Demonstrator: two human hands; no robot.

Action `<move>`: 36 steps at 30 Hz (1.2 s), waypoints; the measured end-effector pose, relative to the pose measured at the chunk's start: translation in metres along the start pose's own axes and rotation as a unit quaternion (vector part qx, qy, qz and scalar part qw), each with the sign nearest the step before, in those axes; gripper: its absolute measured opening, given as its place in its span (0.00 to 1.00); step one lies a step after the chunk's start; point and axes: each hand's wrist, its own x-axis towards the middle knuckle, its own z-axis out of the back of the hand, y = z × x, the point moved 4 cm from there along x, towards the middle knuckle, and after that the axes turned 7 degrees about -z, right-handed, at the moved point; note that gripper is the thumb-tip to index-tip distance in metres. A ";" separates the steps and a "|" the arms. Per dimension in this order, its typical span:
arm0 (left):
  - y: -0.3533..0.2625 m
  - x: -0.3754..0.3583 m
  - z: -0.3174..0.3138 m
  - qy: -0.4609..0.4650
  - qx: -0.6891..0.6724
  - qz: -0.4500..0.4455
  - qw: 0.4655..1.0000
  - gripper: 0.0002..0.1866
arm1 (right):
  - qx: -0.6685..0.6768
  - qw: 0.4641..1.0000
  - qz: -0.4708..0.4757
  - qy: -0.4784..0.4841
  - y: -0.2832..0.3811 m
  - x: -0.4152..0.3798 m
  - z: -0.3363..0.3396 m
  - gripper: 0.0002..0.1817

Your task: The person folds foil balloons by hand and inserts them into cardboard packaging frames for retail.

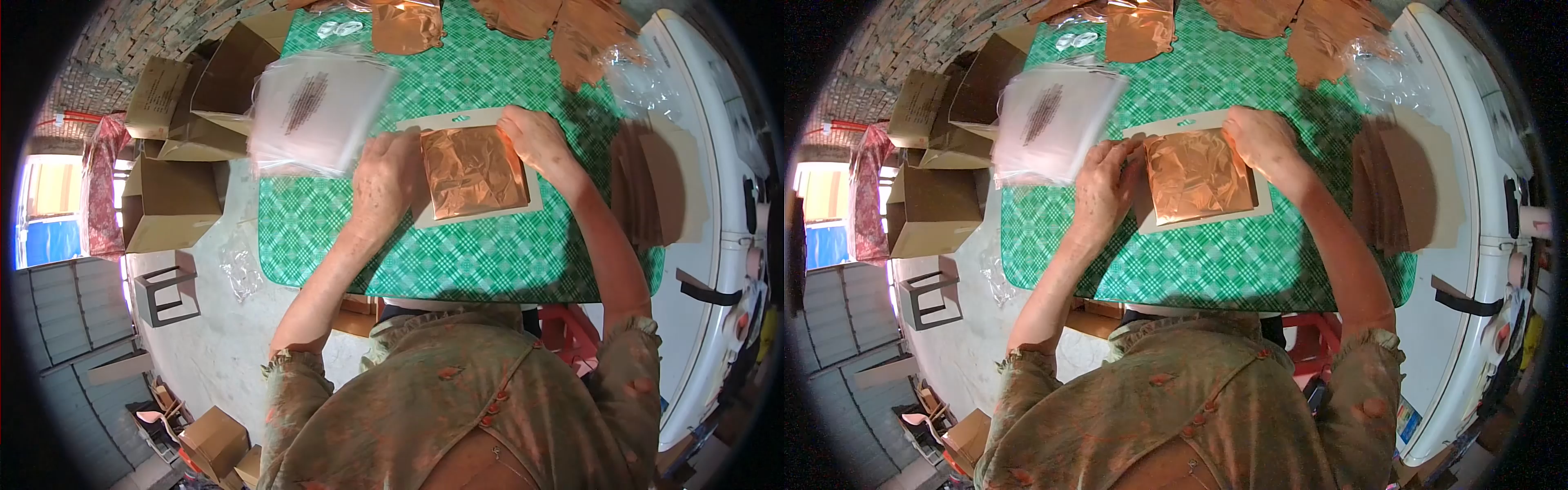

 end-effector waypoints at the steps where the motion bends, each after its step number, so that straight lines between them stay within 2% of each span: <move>1: 0.002 0.000 -0.002 0.002 0.000 0.009 1.000 0.14 | -0.002 1.000 -0.002 0.001 0.000 0.000 0.000 0.17; 6: 0.014 0.006 -0.010 0.001 -0.019 0.047 0.999 0.10 | -0.007 1.000 -0.015 0.016 0.001 0.001 0.000 0.16; 9: 0.018 0.008 -0.015 -0.016 -0.003 0.029 0.999 0.09 | -0.007 1.000 0.003 -0.006 -0.003 0.002 -0.002 0.17; 15: 0.015 0.019 -0.014 0.037 -0.010 0.102 0.994 0.11 | -0.023 1.000 0.009 -0.015 0.000 0.000 -0.002 0.17; 21: 0.020 0.026 -0.025 0.036 0.081 0.108 0.990 0.10 | -0.021 0.999 0.015 -0.030 -0.003 0.001 -0.005 0.16; 24: 0.013 0.025 -0.024 0.001 0.101 0.074 0.992 0.09 | -0.021 0.999 0.031 -0.032 -0.003 0.000 -0.004 0.17; 32: 0.012 0.021 -0.039 -0.020 0.190 0.015 0.981 0.05 | -0.066 0.997 0.021 -0.036 -0.003 0.003 -0.006 0.17; 36: 0.004 0.023 -0.039 -0.020 0.211 -0.011 0.977 0.07 | -0.070 0.997 0.012 -0.035 -0.002 0.002 -0.006 0.17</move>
